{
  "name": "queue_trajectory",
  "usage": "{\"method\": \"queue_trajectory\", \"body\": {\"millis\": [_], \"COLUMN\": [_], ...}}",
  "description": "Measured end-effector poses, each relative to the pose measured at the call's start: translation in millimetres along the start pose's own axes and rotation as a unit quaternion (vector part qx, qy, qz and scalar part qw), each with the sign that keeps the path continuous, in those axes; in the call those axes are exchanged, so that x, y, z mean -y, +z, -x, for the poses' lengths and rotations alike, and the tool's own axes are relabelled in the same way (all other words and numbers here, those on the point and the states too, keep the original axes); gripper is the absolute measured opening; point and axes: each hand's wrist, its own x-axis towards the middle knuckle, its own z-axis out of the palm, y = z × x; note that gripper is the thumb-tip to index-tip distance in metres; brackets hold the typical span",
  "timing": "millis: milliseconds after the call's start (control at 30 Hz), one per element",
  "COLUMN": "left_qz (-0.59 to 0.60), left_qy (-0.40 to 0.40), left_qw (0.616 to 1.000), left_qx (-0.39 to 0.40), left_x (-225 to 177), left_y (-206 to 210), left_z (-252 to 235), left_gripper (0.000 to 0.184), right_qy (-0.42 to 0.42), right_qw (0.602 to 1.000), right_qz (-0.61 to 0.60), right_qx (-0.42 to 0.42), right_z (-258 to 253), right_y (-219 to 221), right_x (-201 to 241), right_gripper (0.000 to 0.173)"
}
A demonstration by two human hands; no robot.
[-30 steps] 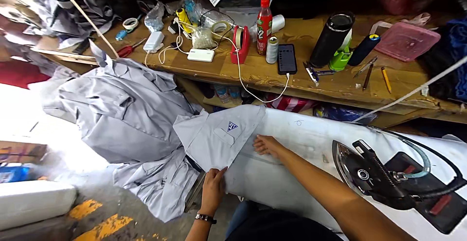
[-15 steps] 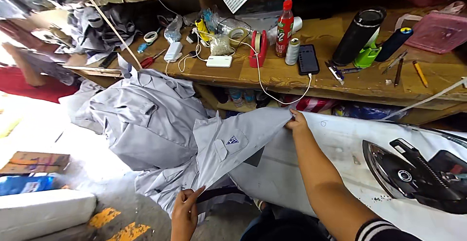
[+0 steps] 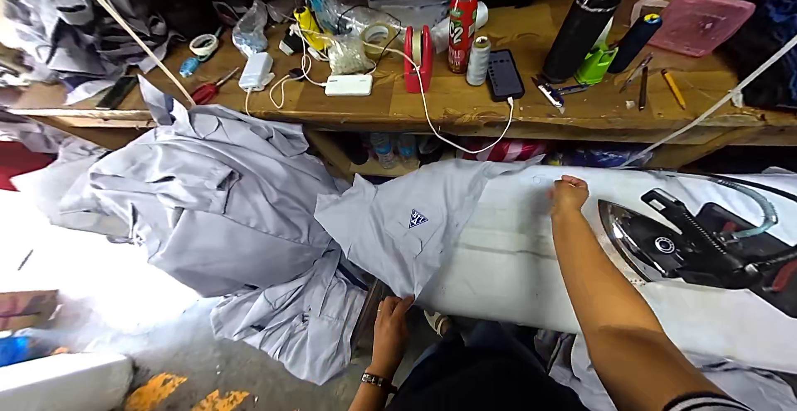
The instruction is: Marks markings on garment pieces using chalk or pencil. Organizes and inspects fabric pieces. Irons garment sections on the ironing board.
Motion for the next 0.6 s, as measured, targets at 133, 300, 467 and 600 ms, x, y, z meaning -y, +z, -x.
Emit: {"method": "queue_trajectory", "body": {"millis": [133,300,467,600], "left_qz": [-0.009,-0.007,-0.002,0.010], "left_qy": [-0.013,0.007,0.013,0.010], "left_qw": [1.000,1.000,1.000,0.999], "left_qx": [-0.009,-0.007,-0.026,-0.038], "left_x": [-0.4,-1.5,-8.1,-16.4], "left_y": [-4.3,-7.0,-11.0,-12.8], "left_z": [6.2,6.1,3.0,2.4], "left_gripper": [0.035,0.042,0.044,0.044], "right_qy": [0.069,0.080,-0.126,-0.232], "right_qw": [0.964,0.914,0.912,0.832], "right_qz": [0.095,0.158,0.262,0.402], "right_qx": [0.237,0.366,0.291,0.304], "right_z": [101.6,185.3,184.4,167.1], "right_y": [11.2,62.2,80.7,93.5], "right_x": [-52.2,-82.5,-83.5,-58.5], "right_gripper": [0.029,0.033,0.033,0.066]}}
